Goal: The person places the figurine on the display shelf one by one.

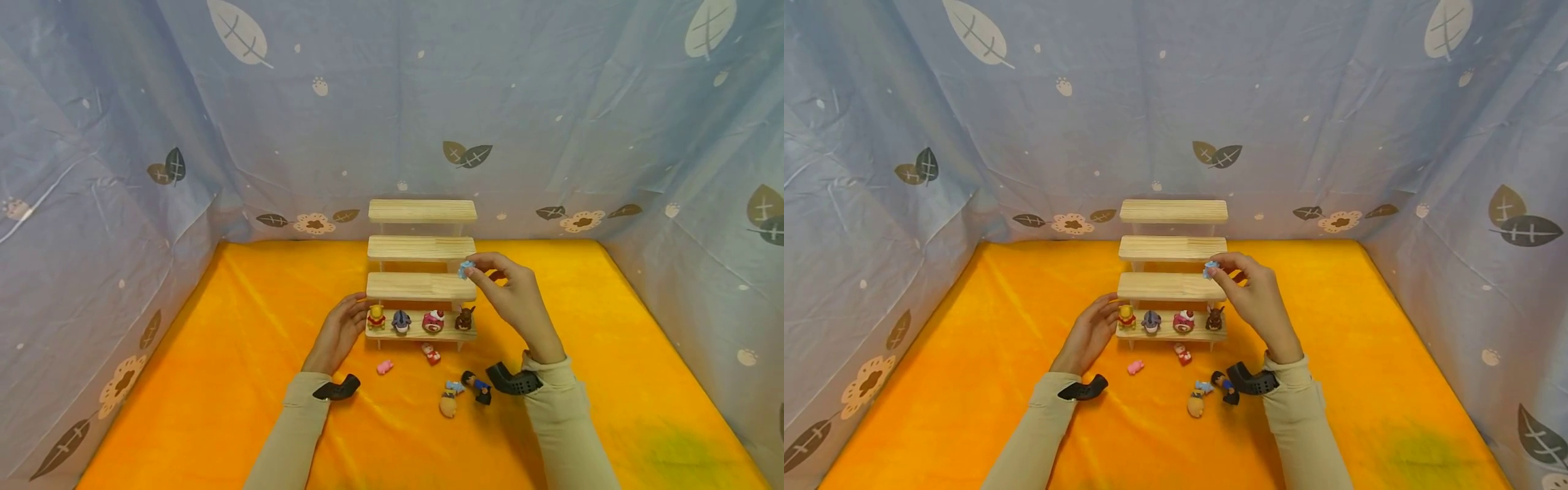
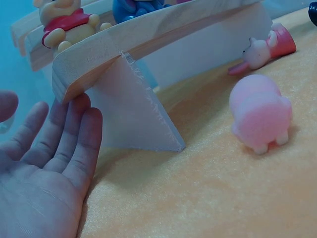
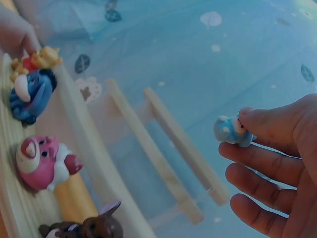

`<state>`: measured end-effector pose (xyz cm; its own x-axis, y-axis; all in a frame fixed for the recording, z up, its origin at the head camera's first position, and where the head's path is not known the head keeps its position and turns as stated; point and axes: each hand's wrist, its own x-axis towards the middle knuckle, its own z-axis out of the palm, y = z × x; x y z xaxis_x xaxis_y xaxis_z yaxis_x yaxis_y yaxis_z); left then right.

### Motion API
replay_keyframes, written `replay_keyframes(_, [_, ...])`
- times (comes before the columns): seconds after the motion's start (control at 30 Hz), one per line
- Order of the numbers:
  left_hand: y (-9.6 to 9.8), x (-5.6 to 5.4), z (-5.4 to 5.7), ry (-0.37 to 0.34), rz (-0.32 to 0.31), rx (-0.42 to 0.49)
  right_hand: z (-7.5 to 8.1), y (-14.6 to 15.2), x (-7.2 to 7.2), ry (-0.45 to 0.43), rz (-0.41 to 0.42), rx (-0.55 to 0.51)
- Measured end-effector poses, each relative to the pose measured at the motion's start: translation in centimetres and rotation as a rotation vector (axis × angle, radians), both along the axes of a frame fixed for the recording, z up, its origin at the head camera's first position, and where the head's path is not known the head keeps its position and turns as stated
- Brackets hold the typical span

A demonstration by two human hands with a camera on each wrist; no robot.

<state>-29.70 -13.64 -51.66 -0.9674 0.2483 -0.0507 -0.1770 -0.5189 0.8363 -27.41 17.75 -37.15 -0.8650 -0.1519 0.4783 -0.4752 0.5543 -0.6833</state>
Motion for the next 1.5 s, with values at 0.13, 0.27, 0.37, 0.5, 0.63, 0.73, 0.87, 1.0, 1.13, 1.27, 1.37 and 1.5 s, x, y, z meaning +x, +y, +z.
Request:
replay_keyframes(0.13, [0.0,0.0,0.1,-0.016,0.004,0.011,-0.4,0.1,-0.5,-0.019,-0.015,0.004])
replay_keyframes(0.27, [0.0,0.0,0.2,-0.015,0.002,0.014,-0.9,0.3,-1.0,-0.032,-0.025,0.021])
replay_keyframes(0.37, [-0.1,0.0,0.2,-0.009,-0.002,0.013,-1.2,0.4,-1.4,-0.038,-0.027,0.029])
replay_keyframes(0.5, [0.0,0.0,0.1,-0.015,-0.002,0.023,-1.7,0.5,-1.7,-0.052,-0.035,0.036])
replay_keyframes(0.63, [0.0,-0.1,0.1,-0.012,-0.002,0.025,-1.9,0.5,-1.9,-0.067,-0.040,0.047])
replay_keyframes(0.73, [0.1,-0.1,0.1,-0.015,0.004,0.016,-2.1,0.4,-2.1,-0.075,-0.039,0.061])
replay_keyframes(0.87, [0.1,-0.1,0.3,-0.044,0.025,0.003,-2.3,0.4,-2.3,-0.086,-0.034,0.076])
replay_keyframes(1.0, [0.1,-0.1,0.4,-0.061,0.034,-0.010,-2.6,0.5,-2.5,-0.106,-0.038,0.087])
replay_keyframes(1.13, [0.2,-0.1,0.3,-0.061,0.035,-0.019,-3.0,0.6,-2.7,-0.136,-0.042,0.092])
replay_keyframes(1.27, [0.2,-0.1,0.3,-0.055,0.031,-0.015,-3.2,0.6,-2.9,-0.164,-0.048,0.097])
replay_keyframes(1.37, [0.1,-0.1,0.3,-0.052,0.025,-0.005,-3.2,0.6,-2.9,-0.174,-0.049,0.107])
replay_keyframes(1.5, [0.2,-0.1,0.2,-0.054,0.023,0.001,-3.3,0.6,-2.9,-0.186,-0.040,0.122])
